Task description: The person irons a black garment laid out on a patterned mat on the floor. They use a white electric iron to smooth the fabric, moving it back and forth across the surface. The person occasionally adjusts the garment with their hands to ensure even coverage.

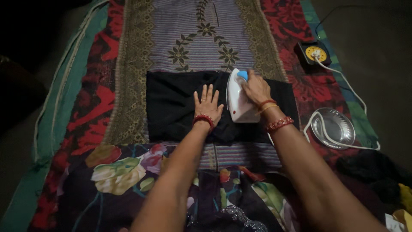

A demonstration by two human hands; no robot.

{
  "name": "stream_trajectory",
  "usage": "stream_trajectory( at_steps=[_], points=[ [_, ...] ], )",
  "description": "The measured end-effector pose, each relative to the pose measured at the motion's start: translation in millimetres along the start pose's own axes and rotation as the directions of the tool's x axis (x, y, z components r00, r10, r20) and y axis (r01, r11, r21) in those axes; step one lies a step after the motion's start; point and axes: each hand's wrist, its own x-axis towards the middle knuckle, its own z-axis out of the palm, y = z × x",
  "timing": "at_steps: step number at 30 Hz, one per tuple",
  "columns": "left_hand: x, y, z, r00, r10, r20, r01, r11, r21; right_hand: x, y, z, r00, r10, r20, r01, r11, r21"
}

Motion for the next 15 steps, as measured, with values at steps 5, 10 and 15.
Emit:
stream_trajectory(
  at_steps=[5, 10, 15],
  points=[
    [-15.6, 4.3, -13.9, 0.985, 0.171, -0.029, -0.167, 0.98, 0.107, -32.8, -0.4, -22.5, 0.997, 0.042, 0.069, -0.043, 0.999, 0.025],
    [-28.9, 19.0, -7.2, 0.987, 0.146, 0.063, -0.138, 0.984, -0.116, -43.3, 12.1, -38.2, 0.99, 0.098, 0.102, -0.101, 0.994, 0.031],
    [-31.0, 23.0, -9.7, 0.987, 0.109, 0.117, -0.098, 0.991, -0.094, -18.5, 47.9, -26.2, 0.993, 0.118, 0.008, -0.117, 0.989, -0.091]
  ],
)
